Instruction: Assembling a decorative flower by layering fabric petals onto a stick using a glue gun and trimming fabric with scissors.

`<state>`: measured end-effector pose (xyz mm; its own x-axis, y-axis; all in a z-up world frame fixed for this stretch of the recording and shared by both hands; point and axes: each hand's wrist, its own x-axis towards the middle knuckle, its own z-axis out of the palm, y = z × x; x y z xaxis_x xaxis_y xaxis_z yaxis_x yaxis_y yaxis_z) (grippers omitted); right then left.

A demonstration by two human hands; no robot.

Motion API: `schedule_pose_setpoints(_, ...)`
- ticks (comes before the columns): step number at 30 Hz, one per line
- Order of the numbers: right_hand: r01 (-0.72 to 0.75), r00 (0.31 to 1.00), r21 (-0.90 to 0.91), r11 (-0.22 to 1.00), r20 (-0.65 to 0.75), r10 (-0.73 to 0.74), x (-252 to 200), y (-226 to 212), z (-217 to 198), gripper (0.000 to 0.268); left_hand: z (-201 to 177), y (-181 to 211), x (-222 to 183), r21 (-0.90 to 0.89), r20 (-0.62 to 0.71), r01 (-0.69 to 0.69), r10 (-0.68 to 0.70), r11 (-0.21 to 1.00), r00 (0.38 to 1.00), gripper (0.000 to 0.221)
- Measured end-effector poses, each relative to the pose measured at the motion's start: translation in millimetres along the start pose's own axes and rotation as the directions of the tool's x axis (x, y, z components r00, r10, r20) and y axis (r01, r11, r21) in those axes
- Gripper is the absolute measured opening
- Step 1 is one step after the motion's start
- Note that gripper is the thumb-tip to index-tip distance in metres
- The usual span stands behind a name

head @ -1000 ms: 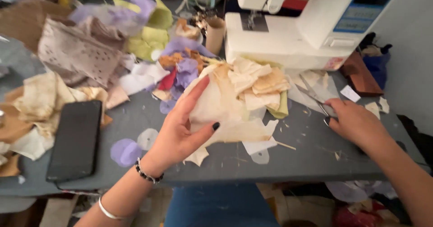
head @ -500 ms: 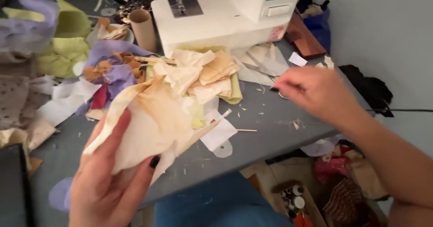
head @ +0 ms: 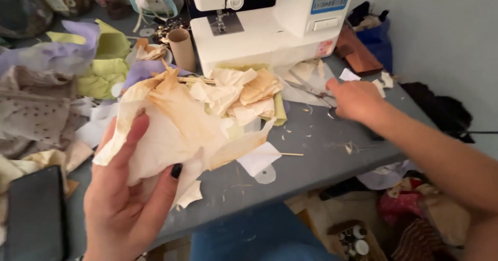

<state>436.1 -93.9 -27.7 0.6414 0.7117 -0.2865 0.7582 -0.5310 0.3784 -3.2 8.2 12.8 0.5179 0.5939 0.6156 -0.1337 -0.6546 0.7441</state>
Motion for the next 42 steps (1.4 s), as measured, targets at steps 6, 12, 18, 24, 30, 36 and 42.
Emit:
schedule_pose_setpoints(6, 0.1, 0.993, 0.102, 0.99, 0.054, -0.106, 13.0, 11.4, 7.0, 0.062, -8.3, -6.2, 6.4, 0.198, -0.02, -0.075, 0.08, 0.977, 0.997, 0.072)
schedule_pose_setpoints(12, 0.061, 0.997, 0.123, 0.99, 0.032, -0.066, 6.0, -1.7, -6.5, 0.06, -16.5, 7.4, 23.9, -0.072, -0.037, 0.148, -0.151, 0.986, 0.988, 0.078)
schedule_pose_setpoints(18, 0.064, 0.998, 0.04, 0.997, 0.014, -0.065, 19.3, 5.8, 6.3, 0.072, -8.0, -59.3, 21.3, -0.208, 0.081, 0.428, -0.421, 0.879, 0.904, 0.092)
schedule_pose_setpoints(24, 0.028, 0.995, -0.033, 0.999, 0.099, -0.025, 17.5, -6.2, -2.6, 0.06, -2.5, -78.0, 7.3, 0.228, 0.076, 0.375, -0.4, 0.899, 0.913, 0.087)
schedule_pose_setpoints(30, 0.037, 0.994, -0.022, 0.999, 0.104, -0.034, 28.5, 2.2, -1.6, 0.061, -1.8, -42.5, 17.7, 0.266, 0.169, 0.063, -0.11, 0.962, 0.979, 0.077)
schedule_pose_setpoints(36, 0.086, 0.994, -0.157, 0.984, 0.082, -0.074, 21.2, 6.7, -24.6, 0.052, -2.9, -10.3, 36.2, 0.255, 0.271, -0.103, 0.031, 0.961, 0.962, 0.077)
schedule_pose_setpoints(42, -0.058, 0.996, -0.212, 0.975, 0.057, 0.072, -25.2, 30.4, -68.8, 0.032, -9.9, 7.4, 49.9, 0.305, 0.254, -0.152, 0.074, 0.94, 0.964, 0.08)
